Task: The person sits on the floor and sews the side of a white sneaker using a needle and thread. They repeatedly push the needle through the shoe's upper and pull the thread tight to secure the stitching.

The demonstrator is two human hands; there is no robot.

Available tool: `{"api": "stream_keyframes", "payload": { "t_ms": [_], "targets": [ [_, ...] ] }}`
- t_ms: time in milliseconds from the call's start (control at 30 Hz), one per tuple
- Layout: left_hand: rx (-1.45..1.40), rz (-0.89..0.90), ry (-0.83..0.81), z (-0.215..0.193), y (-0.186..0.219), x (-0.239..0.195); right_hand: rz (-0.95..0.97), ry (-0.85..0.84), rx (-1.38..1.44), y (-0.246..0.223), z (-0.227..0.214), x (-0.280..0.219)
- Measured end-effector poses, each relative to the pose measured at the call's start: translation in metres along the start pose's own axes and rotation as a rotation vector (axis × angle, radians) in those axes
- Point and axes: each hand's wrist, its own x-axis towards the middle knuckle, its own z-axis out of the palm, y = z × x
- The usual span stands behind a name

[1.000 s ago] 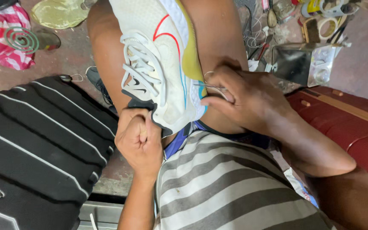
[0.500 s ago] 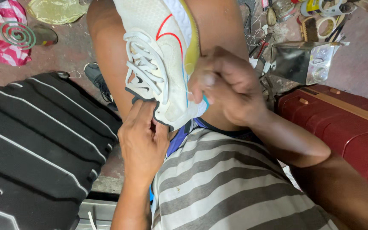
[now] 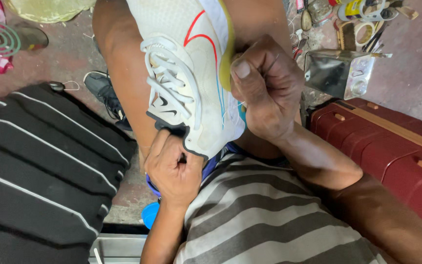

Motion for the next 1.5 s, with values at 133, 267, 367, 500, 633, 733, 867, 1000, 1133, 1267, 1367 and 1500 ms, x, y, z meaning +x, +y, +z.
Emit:
{"api": "stream_keyframes", "payload": {
  "t_ms": [133,267,367,500,633,733,867,1000,1133,1267,1367,1500],
  "targets": [
    [-0.049,-0.042,-0.021,-0.005,-0.001,-0.002,-0.022,-0.043,0.040,0.000,-0.001,-0.001],
    [-0.036,-0.058,-0.139,-0.024,0.029,0.012,-0.005,-0.126,0.159,-0.005,-0.014,0.003],
    [0.116,-0.015,-0.191,-0.025,0.057,0.024,0.033,-0.109,0.198,-0.012,-0.027,-0.001],
    [0.029,-0.135,-0.208,-0.006,0.065,0.038,0.107,0.083,0.098,-0.026,-0.071,-0.001],
    [-0.513,-0.715,-0.259,0.001,0.057,0.039,0.133,0.249,-0.286,-0.037,-0.127,-0.005],
    [-0.412,-0.532,-0.346,-0.003,0.046,0.040,0.184,0.140,-0.303,-0.027,-0.126,-0.021],
    [-0.356,-0.486,-0.370,-0.004,0.044,0.040,0.130,-0.115,-0.484,-0.036,-0.076,-0.042],
    [-0.393,-0.532,-0.367,-0.004,0.047,0.038,-0.023,-0.179,-0.717,-0.044,-0.041,-0.026],
    [-0.312,-0.458,-0.368,-0.004,0.049,0.039,-0.029,-0.208,-0.778,-0.050,-0.032,-0.020],
    [-0.236,-0.466,-0.353,-0.004,0.050,0.038,-0.003,-0.219,-0.827,-0.052,-0.027,-0.021],
    [-0.228,-0.366,-0.365,-0.006,0.047,0.040,0.034,-0.231,-0.822,-0.052,-0.023,-0.020],
    [-0.192,-0.365,-0.383,-0.007,0.046,0.039,0.048,-0.248,-0.844,-0.052,-0.023,-0.021]
  ]
}}
